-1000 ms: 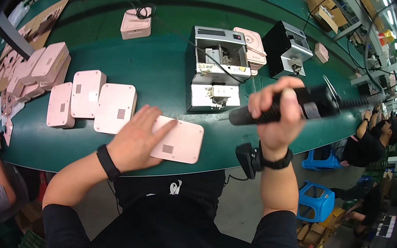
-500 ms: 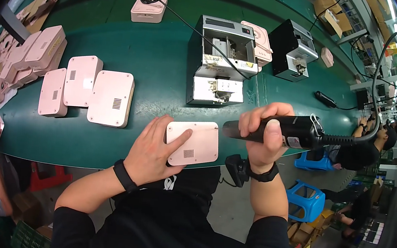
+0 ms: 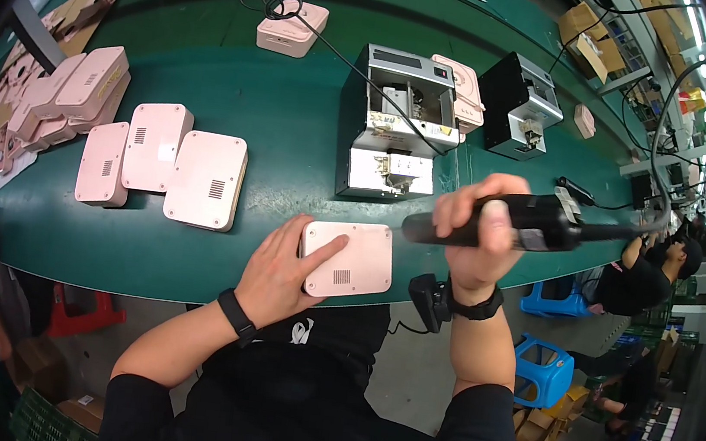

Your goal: The person assembles electronic devices by picking up a pink housing, placing it on a fixture to receive screws, and driving screws into it with a power screwdriver. Each completed device is then moved aside before the process is repeated with the next housing.

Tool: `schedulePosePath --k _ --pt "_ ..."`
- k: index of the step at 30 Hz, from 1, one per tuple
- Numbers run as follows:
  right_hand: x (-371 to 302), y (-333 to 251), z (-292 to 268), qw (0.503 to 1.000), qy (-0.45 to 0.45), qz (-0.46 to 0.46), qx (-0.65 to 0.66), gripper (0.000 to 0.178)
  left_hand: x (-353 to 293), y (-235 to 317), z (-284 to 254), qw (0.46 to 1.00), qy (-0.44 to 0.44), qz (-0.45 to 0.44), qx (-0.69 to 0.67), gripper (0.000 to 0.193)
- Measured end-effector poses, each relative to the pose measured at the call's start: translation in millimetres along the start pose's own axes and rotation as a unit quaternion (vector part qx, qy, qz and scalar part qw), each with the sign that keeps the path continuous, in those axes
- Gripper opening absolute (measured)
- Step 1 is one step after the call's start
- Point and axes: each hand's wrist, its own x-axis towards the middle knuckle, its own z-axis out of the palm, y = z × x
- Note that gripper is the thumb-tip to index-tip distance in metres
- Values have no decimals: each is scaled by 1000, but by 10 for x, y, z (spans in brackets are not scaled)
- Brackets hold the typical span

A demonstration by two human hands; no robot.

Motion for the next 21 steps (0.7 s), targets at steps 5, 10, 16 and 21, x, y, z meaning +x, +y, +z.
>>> schedulePosePath --k 5,10,16,21 --pt "397 -51 85 996 42 -83 20 20 142 43 63 1000 20 14 -6 81" --pt "500 -27 84 998 41 -46 -28 22 207 35 94 1000 14 6 -18 80" --pt "243 -44 143 999 19 -10 37 24 195 -6 128 999 38 21 -11 80" --pt "205 35 156 999 -4 -15 34 24 207 2 133 999 38 15 -15 79"
